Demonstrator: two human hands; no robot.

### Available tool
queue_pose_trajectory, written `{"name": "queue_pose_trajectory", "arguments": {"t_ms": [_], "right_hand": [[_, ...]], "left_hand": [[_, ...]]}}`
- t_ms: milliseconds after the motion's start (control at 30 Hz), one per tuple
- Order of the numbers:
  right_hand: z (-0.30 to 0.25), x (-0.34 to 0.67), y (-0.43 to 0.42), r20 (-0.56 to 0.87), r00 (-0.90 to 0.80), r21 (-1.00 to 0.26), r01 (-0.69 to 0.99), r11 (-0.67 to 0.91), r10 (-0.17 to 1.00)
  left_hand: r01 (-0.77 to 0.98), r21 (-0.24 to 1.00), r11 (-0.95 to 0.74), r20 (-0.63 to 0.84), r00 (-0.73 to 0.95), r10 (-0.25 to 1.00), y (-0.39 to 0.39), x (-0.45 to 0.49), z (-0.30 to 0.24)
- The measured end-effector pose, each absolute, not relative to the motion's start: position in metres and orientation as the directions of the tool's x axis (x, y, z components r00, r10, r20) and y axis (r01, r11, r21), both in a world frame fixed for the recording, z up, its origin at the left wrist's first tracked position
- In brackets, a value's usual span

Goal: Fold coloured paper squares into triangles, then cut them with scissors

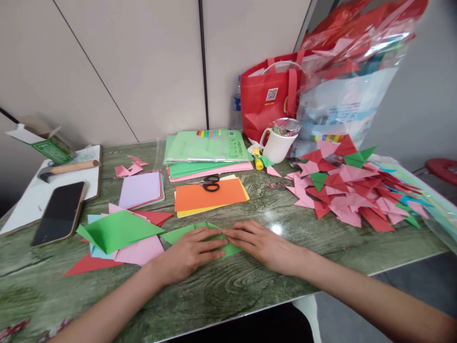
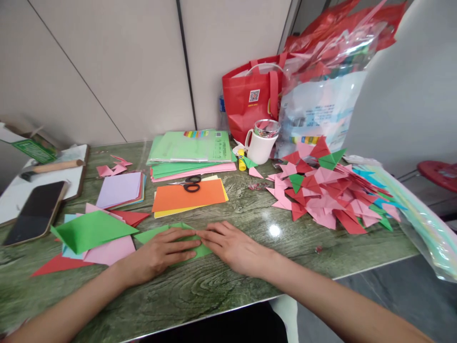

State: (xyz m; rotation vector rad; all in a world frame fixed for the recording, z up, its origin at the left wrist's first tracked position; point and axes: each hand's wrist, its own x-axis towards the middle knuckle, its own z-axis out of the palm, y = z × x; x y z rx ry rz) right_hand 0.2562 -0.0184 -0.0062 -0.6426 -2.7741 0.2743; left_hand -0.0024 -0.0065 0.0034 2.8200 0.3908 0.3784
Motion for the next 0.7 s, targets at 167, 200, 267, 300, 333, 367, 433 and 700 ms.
{"name": "queue_pose_trajectory", "arguments": {"t_ms": [167, 200, 267, 300, 333, 367, 433, 700], "right_hand": [[-0.005, 0.251, -0.02, 0.212, -0.87, -0.164, 0.418, 0.894, 0.445], [-0.004, 0.249, -0.021, 0.213, -0.872, -0.139, 0.42, 0.897, 0.441], [-0.001, 0.245, -0.022, 0.204, -0.88, -0.068, 0.425, 0.903, 0.429], [0.002, 0.242, -0.023, 0.192, -0.884, -0.027, 0.429, 0.903, 0.426], [0.005, 0.24, -0.023, 0.174, -0.889, 0.011, 0.433, 0.902, 0.424], [0.008, 0.237, -0.023, 0.155, -0.892, 0.044, 0.436, 0.899, 0.425], [0.012, 0.234, -0.024, 0.125, -0.896, 0.088, 0.438, 0.895, 0.426], [0.01, 0.246, -0.035, 0.143, -0.895, 0.137, 0.44, 0.888, 0.422]], "left_hand": [[0.232, 0.351, -0.907, 0.23, 0.918, 0.324, -0.007, -0.003, 0.001], [0.229, 0.363, -0.903, 0.231, 0.917, 0.326, -0.007, -0.003, 0.001], [0.226, 0.386, -0.894, 0.229, 0.915, 0.331, -0.007, -0.002, 0.002], [0.226, 0.397, -0.89, 0.229, 0.914, 0.334, -0.007, -0.001, 0.003], [0.226, 0.406, -0.886, 0.229, 0.913, 0.338, -0.007, 0.0, 0.004], [0.226, 0.414, -0.882, 0.23, 0.911, 0.342, -0.008, 0.0, 0.006], [0.228, 0.424, -0.876, 0.232, 0.908, 0.348, -0.008, 0.001, 0.007], [0.259, 0.449, -0.855, 0.183, 0.91, 0.372, -0.007, -0.003, 0.005]]}}
